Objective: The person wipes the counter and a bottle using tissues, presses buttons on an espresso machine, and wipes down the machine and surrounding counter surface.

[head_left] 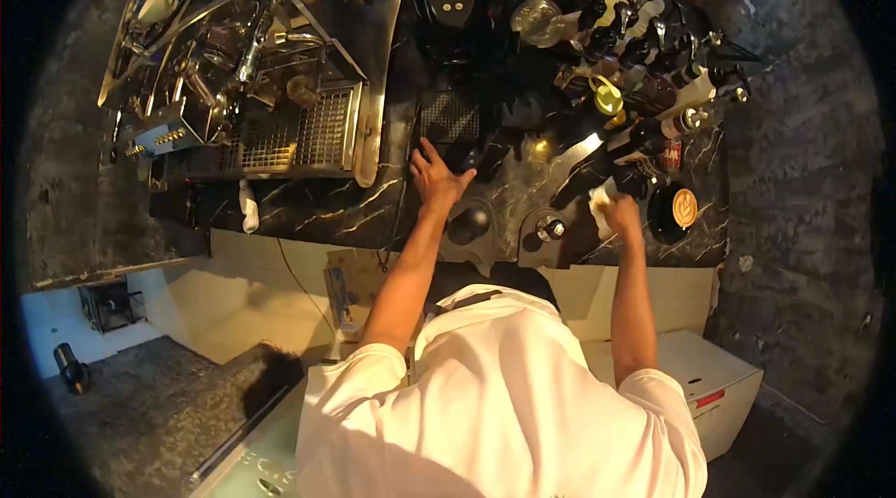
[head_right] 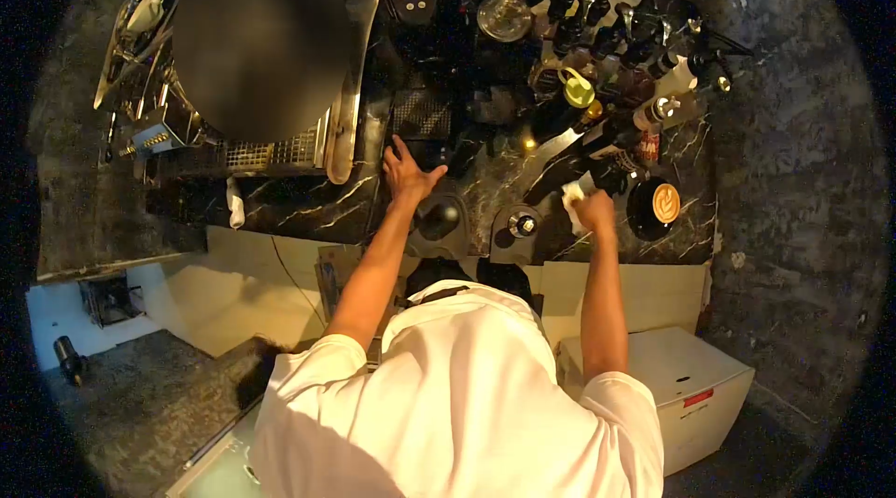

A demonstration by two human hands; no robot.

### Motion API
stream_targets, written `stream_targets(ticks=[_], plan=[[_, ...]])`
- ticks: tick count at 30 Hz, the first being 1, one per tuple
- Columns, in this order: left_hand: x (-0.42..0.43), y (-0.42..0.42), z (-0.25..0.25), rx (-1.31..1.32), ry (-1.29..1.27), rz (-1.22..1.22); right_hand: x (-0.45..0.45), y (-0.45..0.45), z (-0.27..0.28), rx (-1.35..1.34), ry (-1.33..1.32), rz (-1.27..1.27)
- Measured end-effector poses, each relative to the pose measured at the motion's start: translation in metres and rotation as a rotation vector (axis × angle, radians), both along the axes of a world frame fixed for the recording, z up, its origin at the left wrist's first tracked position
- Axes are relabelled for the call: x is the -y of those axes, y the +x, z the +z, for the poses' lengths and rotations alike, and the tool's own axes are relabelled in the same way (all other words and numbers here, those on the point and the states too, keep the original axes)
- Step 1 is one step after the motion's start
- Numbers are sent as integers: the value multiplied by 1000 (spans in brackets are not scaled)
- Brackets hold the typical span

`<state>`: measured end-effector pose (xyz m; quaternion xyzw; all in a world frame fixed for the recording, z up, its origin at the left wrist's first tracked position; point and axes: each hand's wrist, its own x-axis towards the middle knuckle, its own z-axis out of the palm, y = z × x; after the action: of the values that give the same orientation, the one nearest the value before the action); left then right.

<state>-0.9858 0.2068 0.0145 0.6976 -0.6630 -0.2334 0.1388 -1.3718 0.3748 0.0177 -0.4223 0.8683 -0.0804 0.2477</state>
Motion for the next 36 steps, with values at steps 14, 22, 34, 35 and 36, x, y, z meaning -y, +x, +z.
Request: stream_targets(ticks=[14, 22, 34, 35, 36], plan=[[19, -5, -36, 35, -270, -109, 243, 269, 2, 103, -616, 497], [25, -7, -25, 32, -187, -148, 255, 250, -2, 167, -765, 779], [19, 2, -26, 6, -166, -129, 203, 257, 40, 251, -714, 182], [21, -1, -30, 2, -204, -120, 203, 257, 48, 255, -677, -7], [19, -1, -32, 0, -211, -113, 203, 255, 26, 114, -728, -8]])
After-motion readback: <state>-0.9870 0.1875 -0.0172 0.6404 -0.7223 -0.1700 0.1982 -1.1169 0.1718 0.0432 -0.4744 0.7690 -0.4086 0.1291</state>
